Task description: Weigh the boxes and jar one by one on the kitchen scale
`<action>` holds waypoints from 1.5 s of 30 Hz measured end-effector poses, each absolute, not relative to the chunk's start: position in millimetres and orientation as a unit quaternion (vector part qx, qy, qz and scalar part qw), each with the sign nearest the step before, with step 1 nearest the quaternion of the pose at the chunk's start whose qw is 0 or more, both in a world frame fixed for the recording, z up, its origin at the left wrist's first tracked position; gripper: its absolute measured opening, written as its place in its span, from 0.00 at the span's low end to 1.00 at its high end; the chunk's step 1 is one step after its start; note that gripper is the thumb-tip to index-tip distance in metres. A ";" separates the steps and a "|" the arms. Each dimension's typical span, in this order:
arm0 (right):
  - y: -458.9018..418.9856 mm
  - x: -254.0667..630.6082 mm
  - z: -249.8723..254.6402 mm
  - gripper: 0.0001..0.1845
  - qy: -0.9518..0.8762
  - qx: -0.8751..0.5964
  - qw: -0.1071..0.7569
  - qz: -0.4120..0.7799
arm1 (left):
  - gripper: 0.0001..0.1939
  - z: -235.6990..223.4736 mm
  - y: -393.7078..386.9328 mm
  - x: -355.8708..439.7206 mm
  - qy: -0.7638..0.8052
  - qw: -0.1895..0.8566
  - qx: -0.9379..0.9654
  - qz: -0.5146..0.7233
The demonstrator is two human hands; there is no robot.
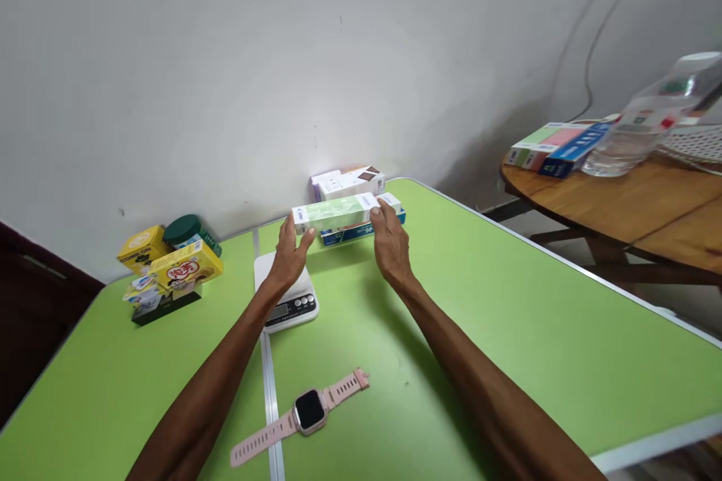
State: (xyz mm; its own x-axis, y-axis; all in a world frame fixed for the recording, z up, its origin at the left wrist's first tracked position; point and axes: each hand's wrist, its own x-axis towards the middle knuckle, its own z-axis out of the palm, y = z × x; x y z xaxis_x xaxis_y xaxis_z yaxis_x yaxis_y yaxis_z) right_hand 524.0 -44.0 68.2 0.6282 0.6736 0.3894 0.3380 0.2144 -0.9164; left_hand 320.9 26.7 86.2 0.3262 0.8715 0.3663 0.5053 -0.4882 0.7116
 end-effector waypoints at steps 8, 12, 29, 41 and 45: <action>-61.6 425.4 44.4 0.47 -0.485 -0.578 0.601 0.263 | 0.35 62.9 -19.4 197.3 0.535 0.276 0.700 0.384; -65.2 403.3 25.8 0.49 -0.493 -0.587 0.571 0.294 | 0.35 32.7 -22.0 175.8 0.549 0.306 0.677 0.383; -72.6 441.0 1.2 0.43 -0.457 -0.635 0.581 0.224 | 0.46 -4.7 -35.0 160.6 0.552 0.303 0.592 0.503; -82.3 378.6 24.6 0.48 -0.517 -0.592 0.554 0.276 | 0.44 12.5 -61.5 177.6 0.515 0.235 0.631 0.531; -65.3 325.1 39.8 0.48 -0.553 -0.546 0.554 0.297 | 0.41 28.2 -49.3 135.2 0.529 0.158 0.568 0.610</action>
